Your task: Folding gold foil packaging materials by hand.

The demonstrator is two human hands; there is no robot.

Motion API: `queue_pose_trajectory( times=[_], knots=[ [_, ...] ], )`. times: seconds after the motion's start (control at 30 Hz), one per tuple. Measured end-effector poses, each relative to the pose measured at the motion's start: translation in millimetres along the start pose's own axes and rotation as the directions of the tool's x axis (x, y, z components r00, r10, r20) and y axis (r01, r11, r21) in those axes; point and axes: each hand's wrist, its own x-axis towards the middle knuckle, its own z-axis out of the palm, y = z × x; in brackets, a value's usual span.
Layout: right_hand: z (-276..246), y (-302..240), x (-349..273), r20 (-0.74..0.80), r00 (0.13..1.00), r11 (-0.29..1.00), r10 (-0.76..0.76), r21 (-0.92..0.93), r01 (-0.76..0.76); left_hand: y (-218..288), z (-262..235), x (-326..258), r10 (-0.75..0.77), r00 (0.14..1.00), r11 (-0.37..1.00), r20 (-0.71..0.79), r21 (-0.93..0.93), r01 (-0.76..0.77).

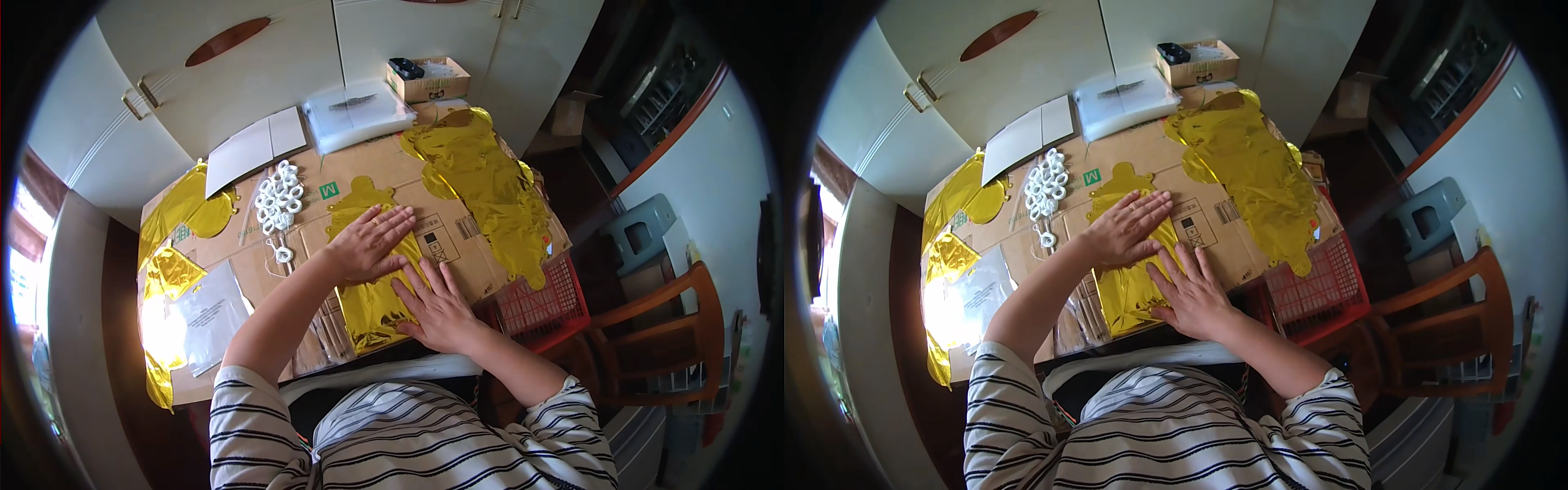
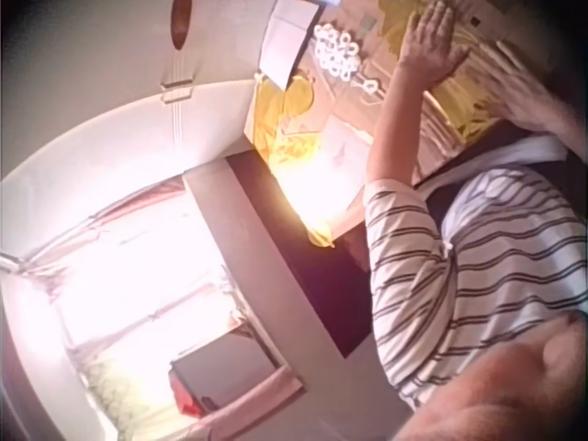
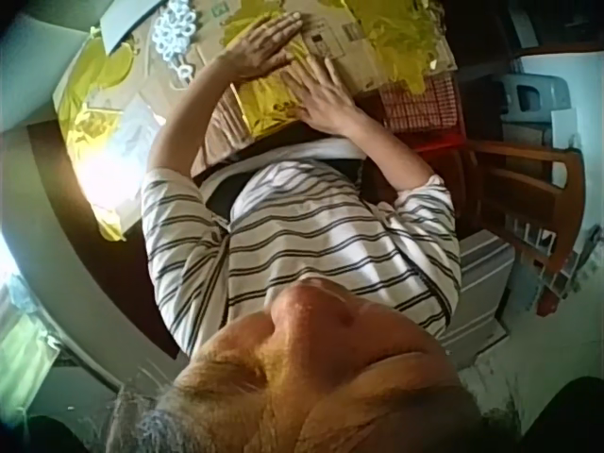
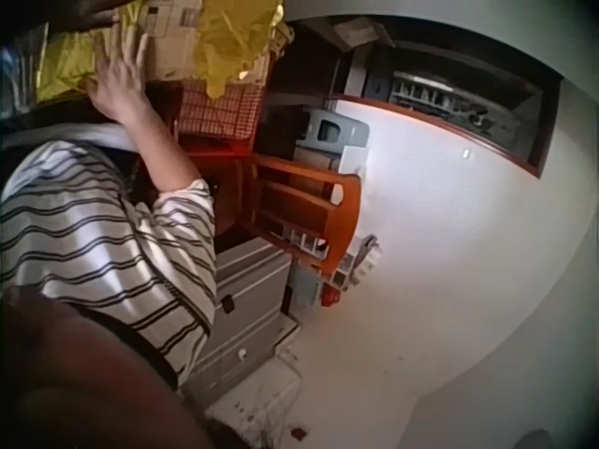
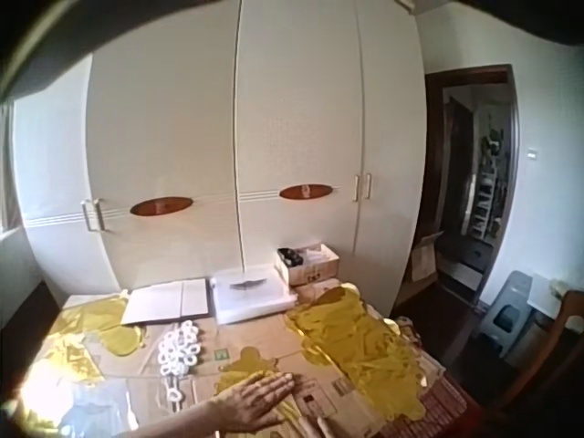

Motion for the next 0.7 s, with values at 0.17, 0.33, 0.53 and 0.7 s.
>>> queue_pose_trajectory(
  times=[0.17,0.33,0.53,0.7],
  knots=[
    [-0.8,-0.6,-0.7,-0.008,1.000,1.000,-0.011,-0.006,0.011,-25.5,-11.7,-21.4,-0.319,0.935,0.940,-0.154,0.079,0.333],
    [-8.3,-2.9,-0.8,0.042,0.999,1.000,0.010,-0.025,-0.009,67.7,-33.6,-69.6,-0.313,0.896,0.949,-0.315,-0.147,0.280],
    [-4.1,-1.3,-1.8,0.014,1.000,0.999,-0.015,-0.047,0.015,114.8,-28.8,-115.1,-0.346,0.935,0.932,-0.072,-0.143,0.334],
    [-3.9,-1.1,-2.8,0.014,1.000,0.999,-0.009,-0.053,0.010,115.6,-27.9,-124.4,-0.406,0.914,0.913,0.001,-0.040,0.406]
  ],
)
